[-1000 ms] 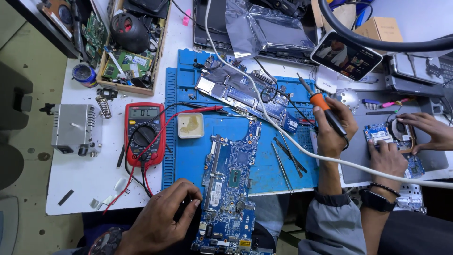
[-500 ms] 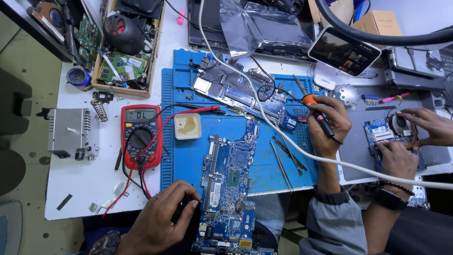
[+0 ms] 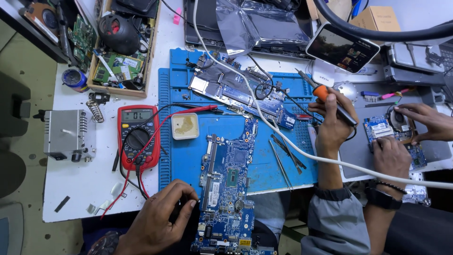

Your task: Repairing a laptop motherboard using a soldering iron and checking circuits with a multimeter

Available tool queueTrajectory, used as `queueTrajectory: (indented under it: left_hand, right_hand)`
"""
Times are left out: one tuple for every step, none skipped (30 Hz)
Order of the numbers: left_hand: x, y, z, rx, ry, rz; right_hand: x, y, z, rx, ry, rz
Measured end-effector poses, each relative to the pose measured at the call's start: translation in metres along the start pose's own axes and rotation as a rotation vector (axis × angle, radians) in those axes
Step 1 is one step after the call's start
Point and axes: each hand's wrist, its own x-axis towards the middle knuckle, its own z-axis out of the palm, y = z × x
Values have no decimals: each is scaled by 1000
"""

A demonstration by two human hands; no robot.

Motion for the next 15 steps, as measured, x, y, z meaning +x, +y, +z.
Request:
queueTrajectory:
  left_hand:
    - [0, 1, -1, 11, 14, 19]
    - [1, 2, -2, 24, 30, 38]
    - [1, 3, -1, 27, 25, 37]
    - [1, 4, -1, 20, 36, 29]
    - [1, 5, -1, 12, 47, 22]
    - [0, 6, -1, 22, 23, 18]
    - [-1, 7, -1, 15, 36, 18]
    - [0, 8, -1, 10, 50, 22]
    - [0, 8, -3, 21, 29, 23]
    - [0, 9, -2, 30, 37, 12]
    - [0, 9, -2, 40, 46, 2]
    - [0, 9, -1, 44, 36, 1]
    - [-1, 8, -1, 46, 37, -26]
    - [-2, 8, 0, 46, 39, -55]
    - [-1, 8, 0, 48, 30, -58]
  right_hand:
    - [0, 1, 0, 82, 6, 69]
    - [1, 3, 2, 167, 12, 137]
    - [4, 3, 3, 167, 17, 141]
    - [3, 4, 3, 209, 55, 214]
    - [4, 4, 3, 251, 93, 288]
    - [3, 5, 2, 251, 114, 303]
    - [2, 7, 1, 226, 87, 271]
    - [4, 8, 0, 202, 62, 235]
    - [1, 8, -1, 203, 83, 246]
    - [2, 8, -1, 197, 75, 250]
    - [3, 7, -1, 192, 67, 254]
    - [2, 9, -2, 192, 76, 260]
    - [1, 11, -2, 177, 66, 261]
    - [0, 13, -2, 161, 53, 264]
    - [-1, 14, -3, 159, 58, 271]
